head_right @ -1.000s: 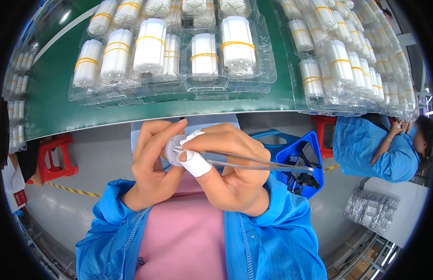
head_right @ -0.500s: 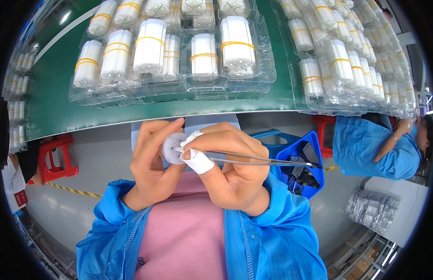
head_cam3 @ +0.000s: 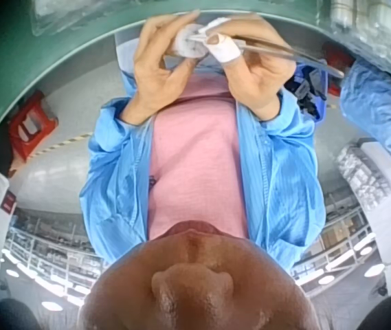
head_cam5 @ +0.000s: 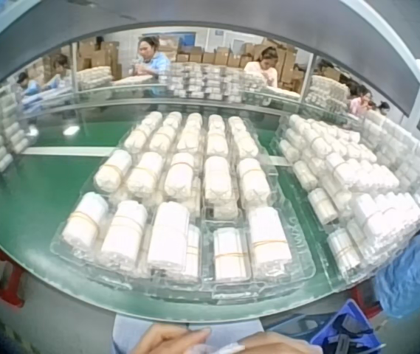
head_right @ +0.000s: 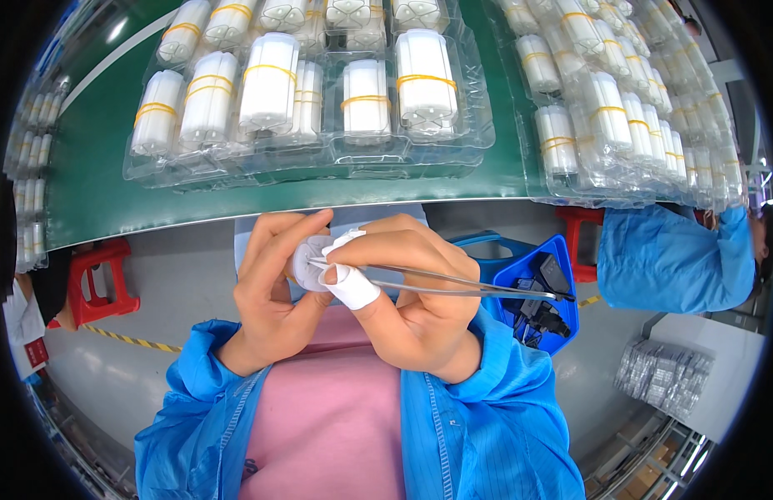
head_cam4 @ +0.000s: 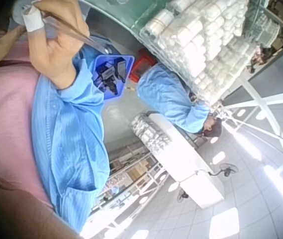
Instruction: Assemble small white wick components into plastic cylindrical housings using tweezers on an industrial assembly line.
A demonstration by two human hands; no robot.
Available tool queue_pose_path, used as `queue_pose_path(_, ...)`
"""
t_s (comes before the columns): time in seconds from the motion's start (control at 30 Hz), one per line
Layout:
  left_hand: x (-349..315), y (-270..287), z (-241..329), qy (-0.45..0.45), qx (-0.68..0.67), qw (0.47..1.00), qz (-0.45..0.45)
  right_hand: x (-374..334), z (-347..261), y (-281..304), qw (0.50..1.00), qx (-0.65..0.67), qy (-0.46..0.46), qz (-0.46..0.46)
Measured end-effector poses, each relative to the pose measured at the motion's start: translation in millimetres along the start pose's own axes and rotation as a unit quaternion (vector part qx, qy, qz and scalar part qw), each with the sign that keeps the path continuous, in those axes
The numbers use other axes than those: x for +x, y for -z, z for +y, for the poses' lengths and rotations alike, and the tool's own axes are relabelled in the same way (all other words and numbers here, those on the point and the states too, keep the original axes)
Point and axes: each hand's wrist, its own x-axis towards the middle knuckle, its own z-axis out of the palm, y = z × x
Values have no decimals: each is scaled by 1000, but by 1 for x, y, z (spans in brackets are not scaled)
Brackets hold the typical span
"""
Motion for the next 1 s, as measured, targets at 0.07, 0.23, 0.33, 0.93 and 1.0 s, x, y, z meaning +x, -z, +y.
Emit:
queue_pose_path(0.07, 0, 0, 0, 0, -3, 1000, 1, 0, -1, -2, 1000, 10, -6, 11)
queue_pose_path(0.23, 0, 0, 1, -2, 8, 1000, 0, 0, 0, -3, 1000, 14, -6, 21)
queue_pose_path(0.33, 0, 1, 1, -5, 14, 1000, 0, -1, -1, -3, 1000, 13, -18, 18)
queue_pose_path(0.93, -1, 2, -1, -9, 27, 1000, -13, -1, 1, -2, 1000, 4, -8, 8)
queue_pose_path(1.0, -2, 2, -1, -8, 27, 1000, -9, 0, 1, -2, 1000, -3, -6, 4)
